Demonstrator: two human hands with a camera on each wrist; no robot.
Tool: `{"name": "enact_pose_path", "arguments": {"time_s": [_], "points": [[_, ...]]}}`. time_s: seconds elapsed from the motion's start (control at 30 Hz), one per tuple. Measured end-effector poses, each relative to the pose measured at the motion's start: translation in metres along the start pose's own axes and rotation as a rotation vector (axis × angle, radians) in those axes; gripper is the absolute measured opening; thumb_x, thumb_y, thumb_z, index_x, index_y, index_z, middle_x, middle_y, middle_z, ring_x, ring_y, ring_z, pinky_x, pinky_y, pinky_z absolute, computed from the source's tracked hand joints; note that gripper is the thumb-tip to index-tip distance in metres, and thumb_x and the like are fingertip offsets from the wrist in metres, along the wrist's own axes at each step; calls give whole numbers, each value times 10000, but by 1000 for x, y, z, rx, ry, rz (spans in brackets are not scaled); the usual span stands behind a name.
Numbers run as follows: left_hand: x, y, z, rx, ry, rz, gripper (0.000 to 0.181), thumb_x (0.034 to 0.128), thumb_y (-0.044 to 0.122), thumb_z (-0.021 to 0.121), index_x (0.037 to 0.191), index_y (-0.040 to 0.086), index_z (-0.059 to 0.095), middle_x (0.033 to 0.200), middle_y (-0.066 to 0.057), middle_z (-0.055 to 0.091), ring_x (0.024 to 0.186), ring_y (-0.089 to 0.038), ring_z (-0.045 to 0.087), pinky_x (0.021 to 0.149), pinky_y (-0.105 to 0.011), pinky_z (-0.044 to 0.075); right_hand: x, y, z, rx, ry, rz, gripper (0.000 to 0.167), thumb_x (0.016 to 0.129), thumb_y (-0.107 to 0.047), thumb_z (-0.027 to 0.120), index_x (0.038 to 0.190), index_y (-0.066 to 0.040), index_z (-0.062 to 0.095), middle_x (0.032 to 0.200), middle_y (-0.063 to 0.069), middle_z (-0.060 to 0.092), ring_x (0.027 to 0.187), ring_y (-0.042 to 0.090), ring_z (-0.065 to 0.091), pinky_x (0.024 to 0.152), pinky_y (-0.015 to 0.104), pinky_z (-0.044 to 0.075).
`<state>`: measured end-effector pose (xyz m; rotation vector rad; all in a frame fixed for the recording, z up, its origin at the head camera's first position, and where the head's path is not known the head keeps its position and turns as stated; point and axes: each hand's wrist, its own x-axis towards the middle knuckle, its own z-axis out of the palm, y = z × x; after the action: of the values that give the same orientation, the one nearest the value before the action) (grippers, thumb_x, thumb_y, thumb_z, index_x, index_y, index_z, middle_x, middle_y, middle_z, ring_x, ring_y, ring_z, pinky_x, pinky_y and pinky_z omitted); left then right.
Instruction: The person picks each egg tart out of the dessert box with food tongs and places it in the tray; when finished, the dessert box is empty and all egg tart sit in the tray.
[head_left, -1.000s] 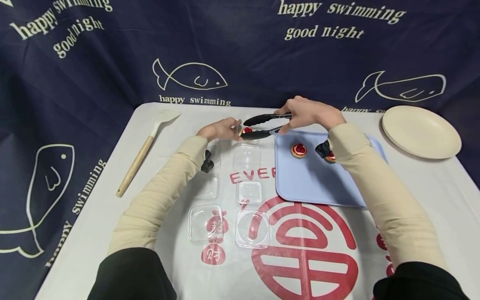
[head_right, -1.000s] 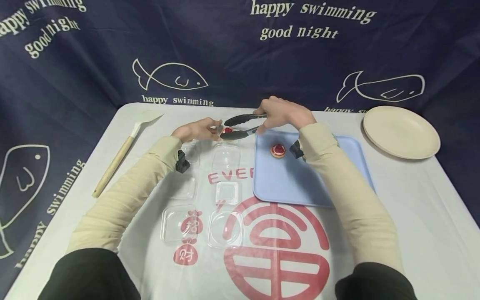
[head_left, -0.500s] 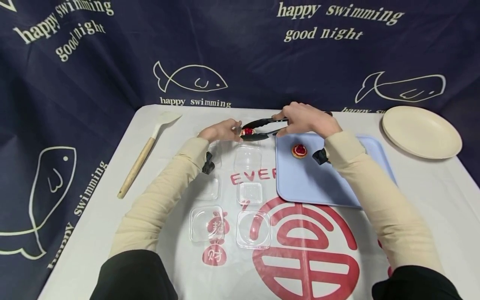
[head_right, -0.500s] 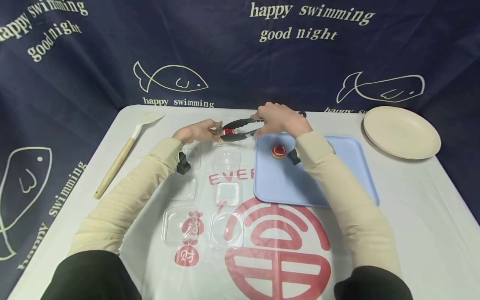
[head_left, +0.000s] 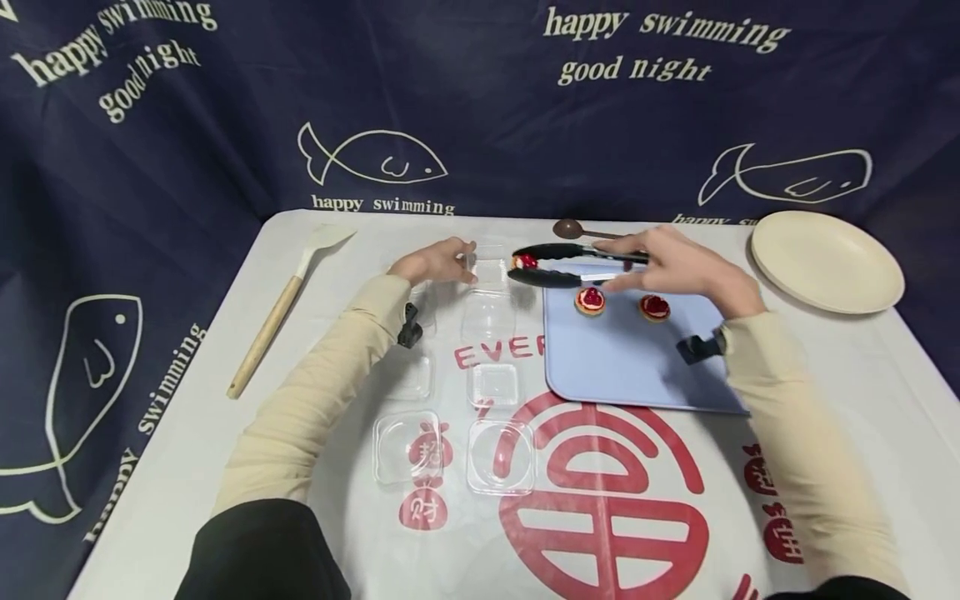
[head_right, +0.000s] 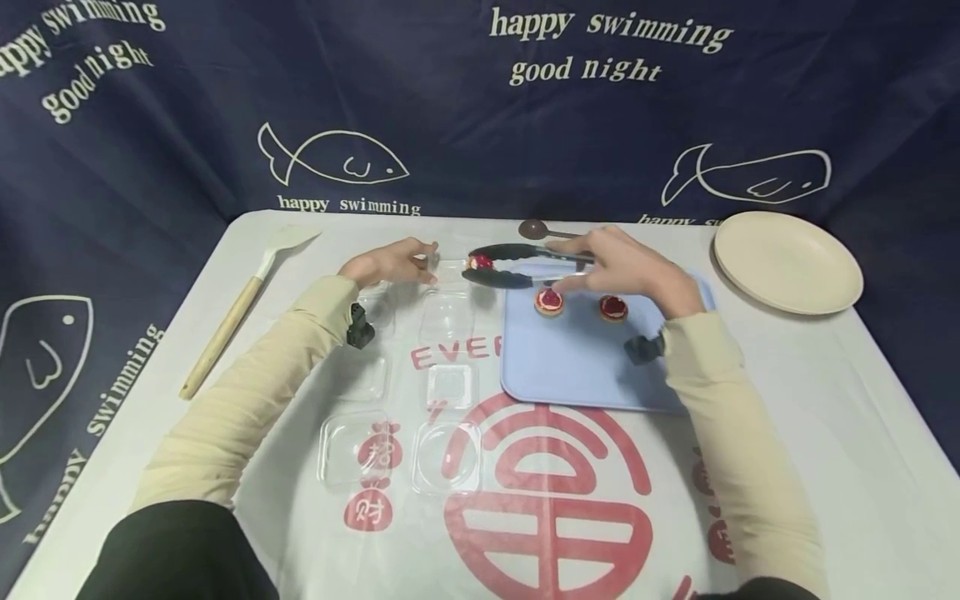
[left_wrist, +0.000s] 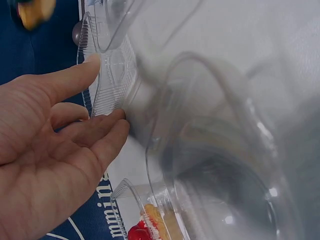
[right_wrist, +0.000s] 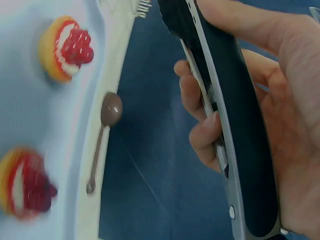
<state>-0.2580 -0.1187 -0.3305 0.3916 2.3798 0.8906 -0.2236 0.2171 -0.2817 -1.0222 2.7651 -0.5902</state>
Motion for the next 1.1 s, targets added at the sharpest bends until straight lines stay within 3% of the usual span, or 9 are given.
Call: {"name": "enact_pose_path", "arguments": {"time_s": [0.1, 0.2, 0.27, 0.37, 0.47, 0.67, 0.87, 1.03, 1.1], "points": [[0, -1, -1, 15, 1, 1, 292, 939, 88, 619, 1163, -85, 548, 1612, -133, 144, 1453, -303, 247, 1207, -342, 169, -28, 0, -2, 10, -1, 24, 578, 786, -268, 823, 1297, -70, 636, 1097, 80, 718, 485, 35, 310, 507, 252, 321], [0, 0, -2, 27, 4, 3, 222, 936, 96, 622, 1065, -72, 556, 1610, -129, 153, 1467, -291, 209, 1212, -344, 144, -54, 1, 0, 10, -6, 36, 588, 767, -269, 839, 1288, -79, 645, 1084, 83, 720, 531, 38, 380, 500, 238, 325], [-1, 0, -3, 29, 3, -1, 231, 936, 104, 621, 1080, -68, 563, 1613, -119, 150, 1472, -286, 197, 1215, -347, 132, -69, 3, 4, -1, 2, 23, 597, 750, -265, 850, 1278, -69, 651, 1166, 91, 691, 568, 42, 384, 499, 226, 315], [-2, 2, -5, 33, -1, -6, 309, 936, 113, 621, 1179, -68, 562, 1616, -104, 147, 1465, -288, 223, 1214, -351, 139, -88, 7, 11, -10, 11, 9, 594, 734, -254, 861, 1259, -59, 662, 1158, 87, 696, 592, 32, 419, 472, 210, 306], [-3, 3, -6, 34, -2, 1, 309, 935, 104, 618, 1173, -85, 557, 1616, -113, 142, 1456, -298, 245, 1213, -349, 146, -102, 11, 17, -27, 19, -1, 591, 741, -253, 858, 1261, -55, 659, 1169, 97, 694, 601, 17, 442, 478, 195, 317], [-2, 2, -6, 7, -4, 13, 244, 937, 76, 609, 1098, -100, 560, 1613, -142, 123, 1448, -316, 254, 1210, -356, 158, -118, 12, 23, -73, 39, 11, 598, 742, -282, 857, 1260, -58, 661, 1188, 105, 690, 749, 82, 547, 592, 178, 366], [-1, 0, -5, 2, -16, 6, 480, 941, 89, 612, 1364, -84, 465, 1620, -130, 110, 1444, -308, 268, 1205, -353, 182, -124, 10, 28, -92, 52, 38, 606, 722, -292, 871, 1236, -37, 673, 1170, 135, 694, 887, 154, 627, 604, 198, 401], [-1, -3, -2, 16, -6, 15, 504, 934, 94, 623, 1377, -76, 454, 1616, -128, 139, 1432, -306, 302, 1199, -360, 209, -125, 7, 34, -105, 63, 45, 609, 703, -298, 884, 1220, -47, 686, 1168, 143, 694, 1028, 239, 657, 643, 259, 475], [-1, -5, 0, 24, 3, 24, 518, 928, 99, 632, 1384, -71, 452, 1613, -125, 162, 1422, -304, 322, 1195, -364, 223, -127, 7, 37, -106, 61, 46, 614, 700, -292, 886, 1222, -41, 683, 1173, 145, 692, 1061, 277, 657, 715, 330, 544]]}}
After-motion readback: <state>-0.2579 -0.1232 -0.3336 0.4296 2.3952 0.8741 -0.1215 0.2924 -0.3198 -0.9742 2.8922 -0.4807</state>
